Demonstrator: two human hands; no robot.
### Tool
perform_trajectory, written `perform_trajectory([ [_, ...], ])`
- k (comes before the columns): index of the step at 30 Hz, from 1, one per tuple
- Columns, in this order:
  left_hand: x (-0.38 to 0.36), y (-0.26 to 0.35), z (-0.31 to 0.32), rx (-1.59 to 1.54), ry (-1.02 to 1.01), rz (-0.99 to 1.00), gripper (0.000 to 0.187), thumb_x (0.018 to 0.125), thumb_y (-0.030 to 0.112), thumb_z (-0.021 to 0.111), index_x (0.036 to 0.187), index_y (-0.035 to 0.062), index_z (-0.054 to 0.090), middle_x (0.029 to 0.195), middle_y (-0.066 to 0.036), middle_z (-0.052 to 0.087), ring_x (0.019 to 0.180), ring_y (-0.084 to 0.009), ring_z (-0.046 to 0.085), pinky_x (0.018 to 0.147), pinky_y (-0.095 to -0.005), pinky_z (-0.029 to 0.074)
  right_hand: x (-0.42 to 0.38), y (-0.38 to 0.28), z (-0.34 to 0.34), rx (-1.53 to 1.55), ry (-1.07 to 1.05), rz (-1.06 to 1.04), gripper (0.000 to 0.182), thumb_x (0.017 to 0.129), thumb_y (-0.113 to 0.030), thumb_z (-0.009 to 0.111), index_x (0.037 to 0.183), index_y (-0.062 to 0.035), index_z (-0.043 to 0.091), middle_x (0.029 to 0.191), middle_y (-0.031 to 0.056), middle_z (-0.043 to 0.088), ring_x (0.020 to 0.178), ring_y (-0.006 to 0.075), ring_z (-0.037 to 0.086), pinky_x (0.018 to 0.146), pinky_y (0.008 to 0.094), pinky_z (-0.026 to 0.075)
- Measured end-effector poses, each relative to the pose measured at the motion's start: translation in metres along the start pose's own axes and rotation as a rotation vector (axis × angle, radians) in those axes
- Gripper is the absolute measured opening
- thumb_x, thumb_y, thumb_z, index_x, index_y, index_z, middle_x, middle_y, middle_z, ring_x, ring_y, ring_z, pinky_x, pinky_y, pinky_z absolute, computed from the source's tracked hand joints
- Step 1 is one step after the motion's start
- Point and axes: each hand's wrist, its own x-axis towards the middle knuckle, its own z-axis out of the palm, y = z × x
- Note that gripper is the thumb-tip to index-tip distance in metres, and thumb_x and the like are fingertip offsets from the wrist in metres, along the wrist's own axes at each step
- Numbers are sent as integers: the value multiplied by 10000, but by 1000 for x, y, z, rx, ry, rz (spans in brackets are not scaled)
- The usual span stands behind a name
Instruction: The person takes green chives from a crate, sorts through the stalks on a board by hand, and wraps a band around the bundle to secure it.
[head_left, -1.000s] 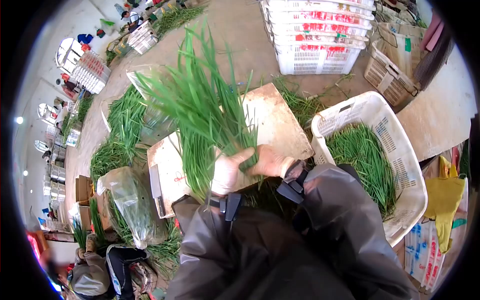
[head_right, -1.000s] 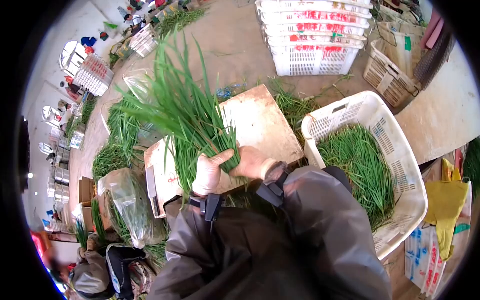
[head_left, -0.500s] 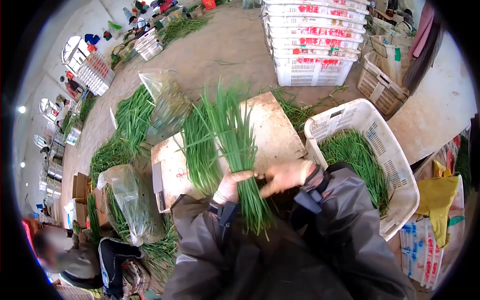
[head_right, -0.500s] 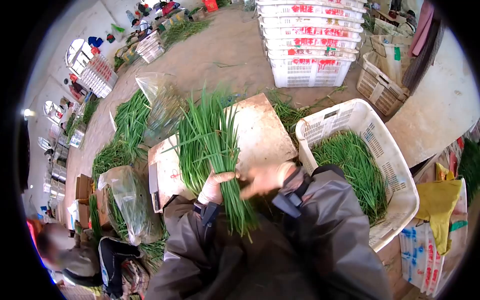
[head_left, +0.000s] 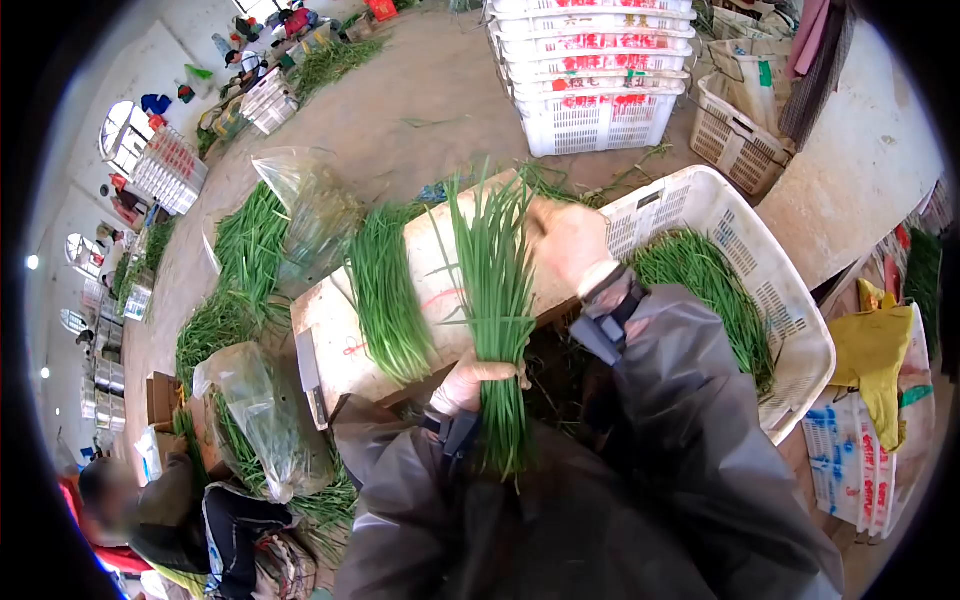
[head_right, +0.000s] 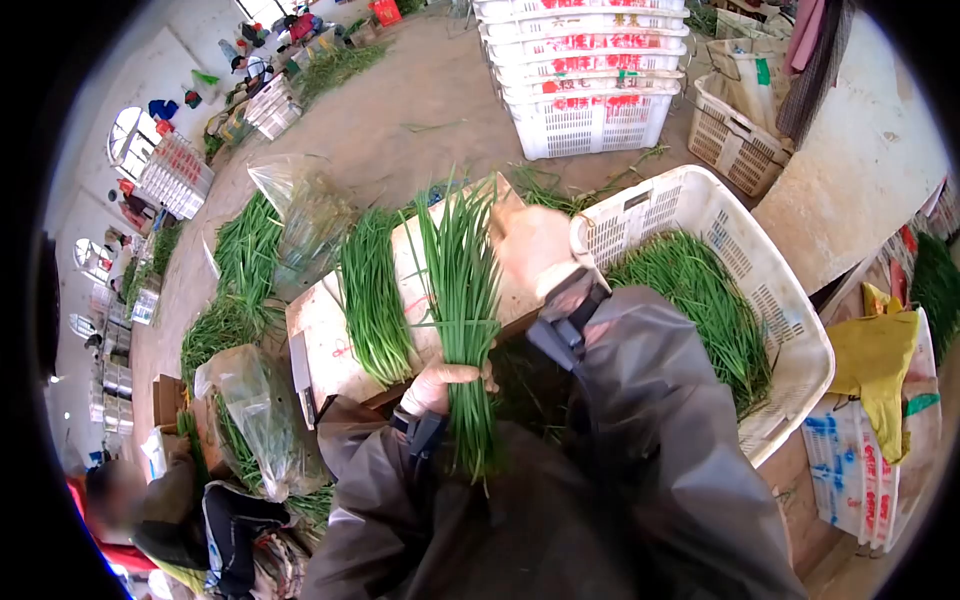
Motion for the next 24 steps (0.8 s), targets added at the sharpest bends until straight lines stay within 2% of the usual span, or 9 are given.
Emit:
perform_trajectory([
  [1, -1, 0, 0, -5, -2, -3, 721, 730, 105, 812, 1370, -11, 502, 936, -107, 645, 844, -271, 664, 846, -447, 555, 7, 14, -1, -17, 120, -19, 148, 884, -260, 638, 935, -124, 666, 789, 156, 708, 719, 403, 682, 667, 516, 539],
  [4, -2, 1, -3, -12, 11, 0, 726, 721, 120, 819, 1364, -11, 508, 932, -106, 648, 836, -268, 665, 825, -437, 556, 24, 46, -4, -296, -89, 211, 182, 886, -173, 622, 1042, -88, 659, 860, 195, 713, 804, 397, 694, 725, 496, 550],
  [6, -4, 2, -3, -22, 46, 17, 702, 722, 124, 818, 1346, -10, 527, 920, -102, 652, 816, -265, 668, 792, -422, 561, 20, 53, 11, -362, 130, 24, 234, 885, -130, 605, 1108, -70, 646, 920, 221, 708, 879, 386, 695, 786, 477, 549],
  [8, -5, 5, 0, 12, 135, 37, 660, 723, 119, 815, 1317, -9, 556, 901, -95, 657, 784, -260, 670, 755, -408, 564, 17, 52, 8, -54, -321, 161, 309, 891, -107, 619, 1197, -74, 646, 1065, 226, 695, 1022, 347, 681, 896, 453, 534],
  [11, 1, -2, -10, 1, 236, 1, 547, 751, 69, 791, 1259, -3, 603, 885, -85, 671, 728, -242, 671, 695, -381, 569, 2, 10, 17, 312, -266, -89, 300, 909, -152, 642, 1205, -102, 654, 1079, 188, 699, 1020, 337, 676, 891, 451, 541],
  [14, 7, -10, -17, 61, 331, -29, 468, 783, 5, 762, 1226, 9, 613, 907, -82, 680, 734, -231, 680, 703, -380, 576, -15, -32, 13, 361, -406, -347, 282, 935, -236, 641, 1192, -123, 657, 1078, 128, 667, 991, 330, 666, 873, 414, 548],
  [15, 7, -11, -18, 53, 323, -37, 467, 783, 4, 763, 1226, 13, 612, 913, -81, 680, 746, -230, 682, 711, -382, 577, -20, -34, 24, 229, -394, -473, 314, 932, -263, 647, 1219, -135, 650, 1066, 97, 625, 1016, 314, 639, 884, 419, 531],
  [20, 8, -5, -6, 62, 279, 48, 466, 785, 11, 769, 1223, 26, 609, 959, -80, 682, 814, -228, 688, 744, -389, 583, -23, -33, 50, -105, -467, -683, 236, 866, -201, 634, 1089, -123, 650, 1005, 67, 576, 979, 273, 589, 822, 403, 493],
  [24, 5, -7, -19, 10, 214, -45, 452, 782, 18, 772, 1203, 28, 608, 986, -86, 686, 851, -235, 690, 763, -399, 588, -9, -31, 36, -350, -282, -598, 167, 796, -158, 607, 955, -110, 618, 994, 61, 577, 945, 254, 600, 794, 400, 481],
])
